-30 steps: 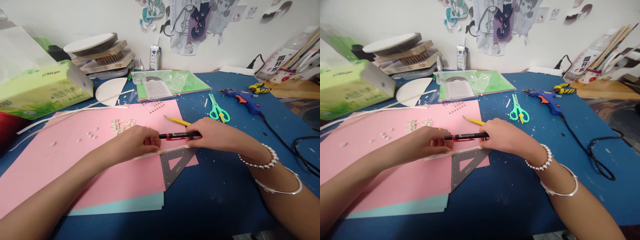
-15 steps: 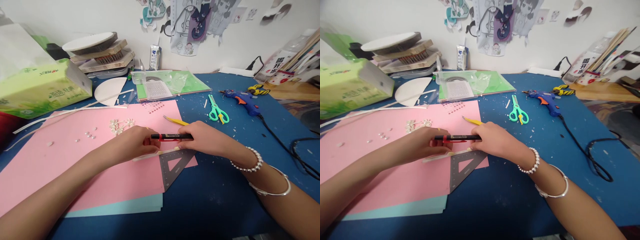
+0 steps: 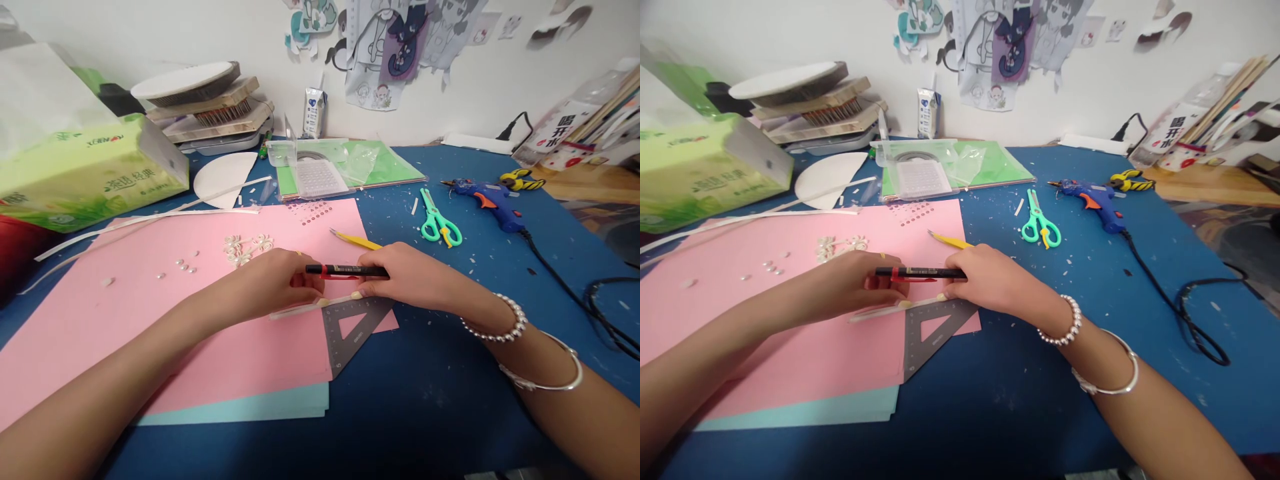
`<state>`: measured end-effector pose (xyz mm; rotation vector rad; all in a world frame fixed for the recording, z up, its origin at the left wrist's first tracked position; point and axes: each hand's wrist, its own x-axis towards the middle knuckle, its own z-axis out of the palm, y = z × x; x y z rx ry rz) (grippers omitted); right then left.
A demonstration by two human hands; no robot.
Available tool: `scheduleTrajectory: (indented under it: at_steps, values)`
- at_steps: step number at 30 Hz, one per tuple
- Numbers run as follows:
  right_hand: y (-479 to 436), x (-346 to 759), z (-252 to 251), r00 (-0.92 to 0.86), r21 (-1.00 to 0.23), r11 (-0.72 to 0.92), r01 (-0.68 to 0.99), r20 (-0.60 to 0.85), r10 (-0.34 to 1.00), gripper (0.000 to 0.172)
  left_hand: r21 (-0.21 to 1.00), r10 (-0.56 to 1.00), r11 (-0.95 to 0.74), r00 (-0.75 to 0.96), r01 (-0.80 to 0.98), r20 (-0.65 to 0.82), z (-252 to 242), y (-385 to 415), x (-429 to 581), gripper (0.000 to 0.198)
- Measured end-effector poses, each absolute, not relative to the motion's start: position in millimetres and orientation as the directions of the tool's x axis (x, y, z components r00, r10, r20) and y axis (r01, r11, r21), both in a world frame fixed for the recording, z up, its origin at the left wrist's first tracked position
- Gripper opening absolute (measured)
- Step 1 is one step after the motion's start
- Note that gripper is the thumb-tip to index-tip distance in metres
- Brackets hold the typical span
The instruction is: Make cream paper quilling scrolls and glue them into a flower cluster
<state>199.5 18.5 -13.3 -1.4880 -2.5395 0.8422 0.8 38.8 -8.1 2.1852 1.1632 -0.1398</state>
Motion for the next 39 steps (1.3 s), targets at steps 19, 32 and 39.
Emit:
scheduleTrajectory:
  at_steps: [19, 32, 39]
  values:
    - [17.8, 199.2, -14.2, -0.523, -0.494, 0.369, 0.788, -0.218, 0.824, 0.018, 0.487, 0.705, -0.421, 0.614, 0.765, -0.355, -6.5, 36.5, 1.6, 0.011]
    - [-8.0, 188.5, -7.6, -0.239, -0.886, 0.379, 0.267, 0.32, 0.917, 0.039, 0.544, 0.67, -0.429, 0.658, 0.722, -0.345, -6.7, 37.3, 0.3, 0.009]
    - [-11.9, 188.0, -14.5, -0.482, -0.803, 0.463, 0.374, 0.259, 0.837, 0.007, 0.541, 0.679, -0.445, 0.663, 0.714, -0.315, -11.6, 36.7, -1.0, 0.011]
